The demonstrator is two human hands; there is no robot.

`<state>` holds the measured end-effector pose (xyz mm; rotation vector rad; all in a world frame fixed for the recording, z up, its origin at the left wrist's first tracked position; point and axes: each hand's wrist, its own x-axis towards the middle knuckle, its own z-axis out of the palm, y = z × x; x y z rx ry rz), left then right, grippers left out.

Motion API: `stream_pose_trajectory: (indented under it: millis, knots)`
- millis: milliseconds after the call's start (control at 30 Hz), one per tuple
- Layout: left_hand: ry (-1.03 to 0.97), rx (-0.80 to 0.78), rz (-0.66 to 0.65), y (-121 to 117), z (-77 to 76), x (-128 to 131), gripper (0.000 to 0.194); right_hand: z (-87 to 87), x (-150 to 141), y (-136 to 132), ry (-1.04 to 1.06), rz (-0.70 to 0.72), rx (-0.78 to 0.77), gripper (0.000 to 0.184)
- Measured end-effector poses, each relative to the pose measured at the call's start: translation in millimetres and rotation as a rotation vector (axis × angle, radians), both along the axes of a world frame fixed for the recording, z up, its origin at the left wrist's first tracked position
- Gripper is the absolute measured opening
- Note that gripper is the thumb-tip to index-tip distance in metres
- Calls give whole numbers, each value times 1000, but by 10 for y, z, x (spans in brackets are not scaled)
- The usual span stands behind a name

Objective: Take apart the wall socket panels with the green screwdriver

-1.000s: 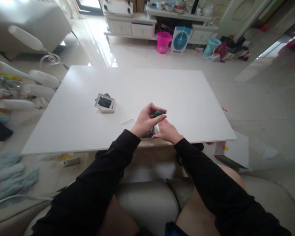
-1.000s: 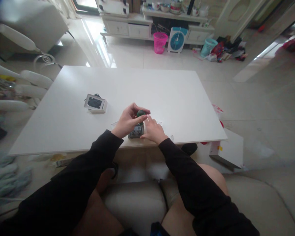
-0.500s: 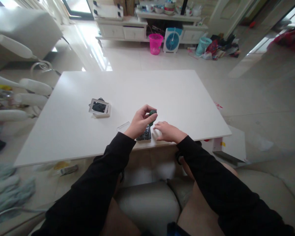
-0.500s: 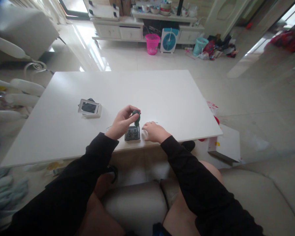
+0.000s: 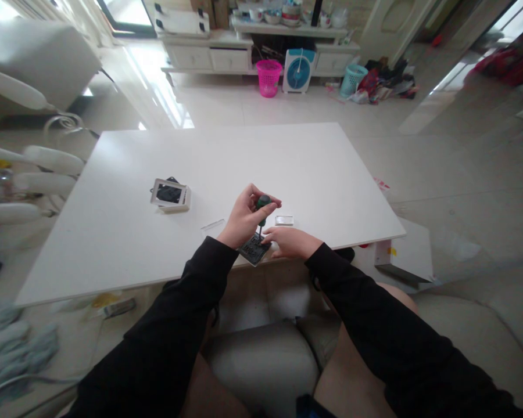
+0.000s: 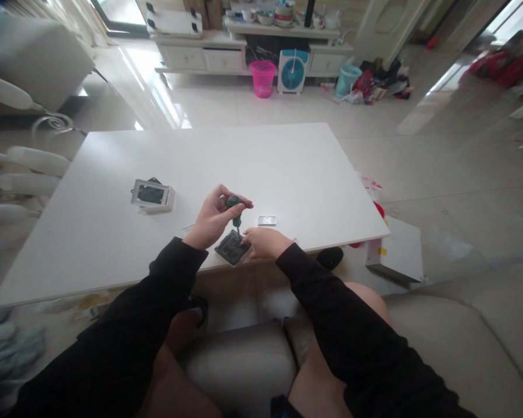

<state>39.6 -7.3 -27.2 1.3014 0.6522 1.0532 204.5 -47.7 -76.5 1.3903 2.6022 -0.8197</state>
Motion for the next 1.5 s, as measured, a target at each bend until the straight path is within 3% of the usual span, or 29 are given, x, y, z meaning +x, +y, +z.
stream_pose_trajectory:
  millis: [167, 367, 567, 800, 933, 1167, 1333, 1500]
  knots:
    - [6, -9, -21, 12, 1, -43, 35, 46, -24, -28, -82, -45, -16, 44]
    - [32, -58, -60, 6, -31, -62, 39, 63, -108, -110, -161, -76, 73, 49]
    - [-37, -132, -60, 10, -44, -37, 32, 86, -170, -194, -271, 27, 31, 51]
    - [-91, -180, -80, 29, -22, -24, 36, 171, -284, -283, -296, 7, -16, 64]
    - [-68, -141, -175, 33, -9, -58, 40, 176, -286, -285, -295, -18, -23, 63]
    - [173, 41, -293, 46, 82, -176, 44, 107, -261, -259, -298, -21, -17, 59]
    - [223, 114, -187, 31, 124, -222, 34, 80, -271, -265, -298, -12, -22, 54]
    - [283, 153, 86, 28, 72, -180, 26, 94, -299, -281, -284, -21, -36, 64]
